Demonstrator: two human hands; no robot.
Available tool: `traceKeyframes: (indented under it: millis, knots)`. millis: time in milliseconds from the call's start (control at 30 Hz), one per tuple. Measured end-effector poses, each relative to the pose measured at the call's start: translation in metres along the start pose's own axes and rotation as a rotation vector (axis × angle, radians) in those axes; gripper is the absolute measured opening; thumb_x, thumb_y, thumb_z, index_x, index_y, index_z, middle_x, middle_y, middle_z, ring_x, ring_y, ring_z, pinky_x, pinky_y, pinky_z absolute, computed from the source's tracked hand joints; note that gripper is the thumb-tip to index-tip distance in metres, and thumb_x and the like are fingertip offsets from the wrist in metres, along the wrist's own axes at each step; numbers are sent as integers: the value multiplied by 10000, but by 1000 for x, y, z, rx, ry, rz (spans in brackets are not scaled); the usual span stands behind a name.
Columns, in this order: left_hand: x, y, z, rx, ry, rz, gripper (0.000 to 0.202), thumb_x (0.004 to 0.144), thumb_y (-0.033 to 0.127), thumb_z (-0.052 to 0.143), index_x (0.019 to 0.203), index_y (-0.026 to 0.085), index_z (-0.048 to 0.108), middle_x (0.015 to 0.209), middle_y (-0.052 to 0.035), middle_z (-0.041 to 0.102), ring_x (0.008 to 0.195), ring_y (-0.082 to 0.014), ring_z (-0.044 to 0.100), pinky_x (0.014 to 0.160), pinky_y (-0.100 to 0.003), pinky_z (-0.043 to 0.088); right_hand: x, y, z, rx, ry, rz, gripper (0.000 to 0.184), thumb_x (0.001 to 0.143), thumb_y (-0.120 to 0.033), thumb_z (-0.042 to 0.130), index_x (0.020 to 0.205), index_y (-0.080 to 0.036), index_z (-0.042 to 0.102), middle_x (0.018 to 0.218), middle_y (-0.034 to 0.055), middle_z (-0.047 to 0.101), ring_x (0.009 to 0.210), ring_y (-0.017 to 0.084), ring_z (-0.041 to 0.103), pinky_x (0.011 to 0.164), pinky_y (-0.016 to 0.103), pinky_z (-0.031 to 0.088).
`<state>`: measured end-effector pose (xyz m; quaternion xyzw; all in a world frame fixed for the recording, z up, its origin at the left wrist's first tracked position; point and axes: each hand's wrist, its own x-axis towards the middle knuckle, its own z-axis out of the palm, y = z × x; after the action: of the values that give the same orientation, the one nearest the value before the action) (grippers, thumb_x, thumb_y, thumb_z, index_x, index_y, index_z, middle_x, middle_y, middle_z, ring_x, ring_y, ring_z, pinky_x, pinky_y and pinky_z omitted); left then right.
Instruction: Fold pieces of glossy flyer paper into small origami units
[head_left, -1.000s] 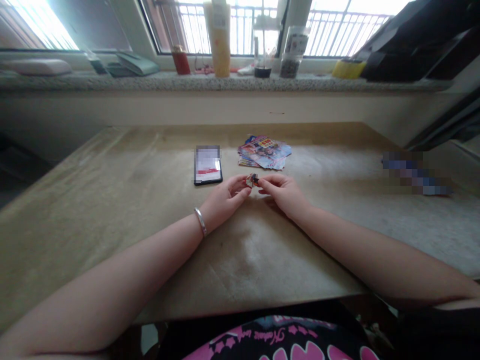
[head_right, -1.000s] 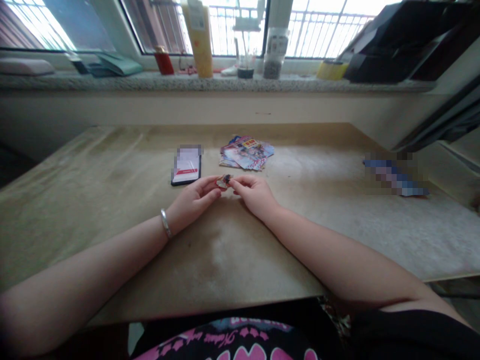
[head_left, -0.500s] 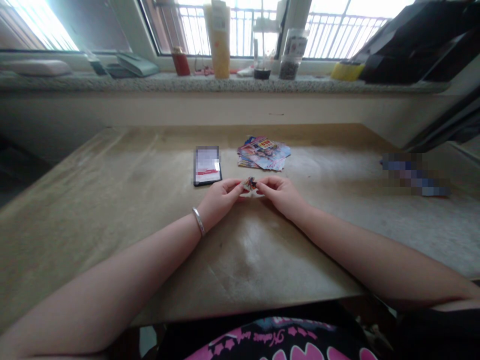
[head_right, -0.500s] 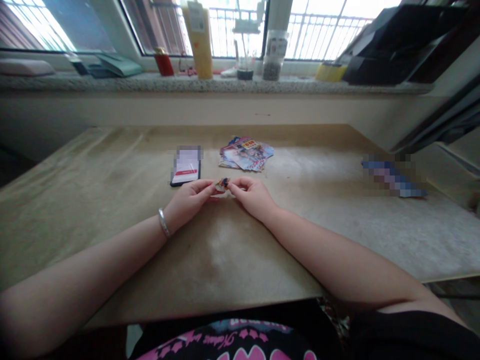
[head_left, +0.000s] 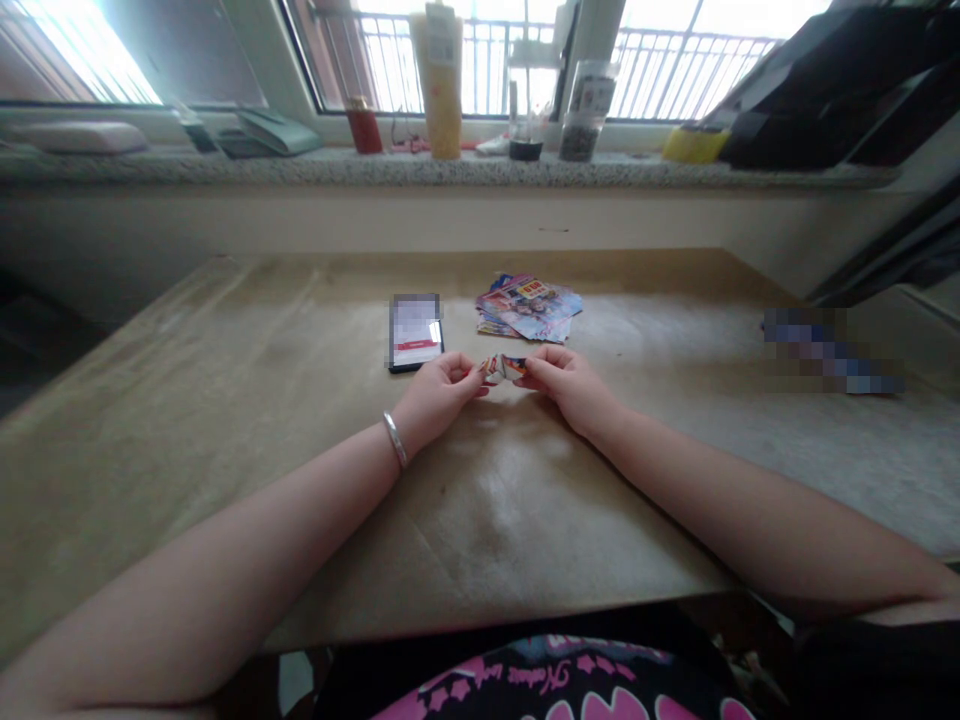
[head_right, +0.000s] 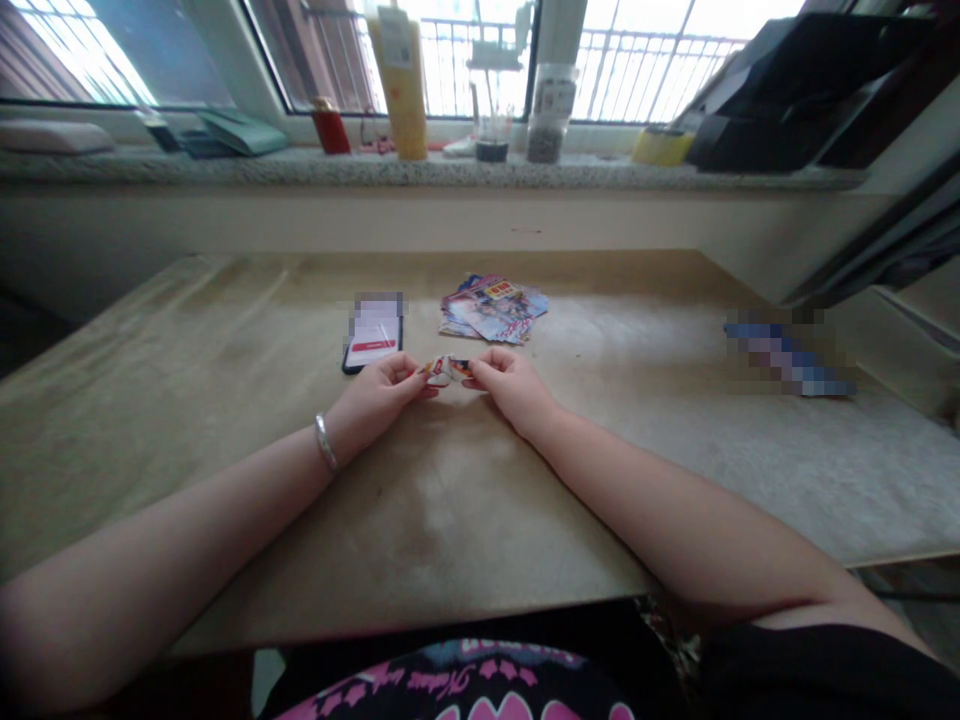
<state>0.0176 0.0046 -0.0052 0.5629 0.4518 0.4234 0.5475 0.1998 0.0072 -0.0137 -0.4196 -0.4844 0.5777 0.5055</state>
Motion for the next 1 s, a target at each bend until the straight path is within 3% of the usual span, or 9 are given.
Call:
traceKeyframes:
  millis: [333,567,800,1000]
  knots:
    - [-1,2,0,71,9,8,297,678,359,702,663,154,488,657,0,633,648,-120,628,592,-220,477,2,0,0,77,28,66,294,589,-355,750,618,-190,508,692,-34,588,685,93,583,683,237,549]
    - [0,1,1,-29,1,52,322,657,328,690,650,167,411,679,30,604,685,-114,643,705,-277,538,2,-4,0,168,48,134,288,643,-273,703,597,-201,428,673,-27,592,616,85,575,645,242,573]
    - [-4,3,3,94,-12,40,238,673,292,665,651,156,470,626,23,608,595,-86,597,555,-186,451,0,-2,3,6,-4,36,186,647,-276,669,714,-196,515,706,-40,603,656,84,592,617,219,550]
    - [-4,3,2,105,-28,61,282,690,358,670,670,162,469,653,15,613,609,-98,597,552,-199,441,-3,2,3,-148,-48,-25,270,683,-385,697,805,-212,531,741,-40,628,662,98,604,662,266,550]
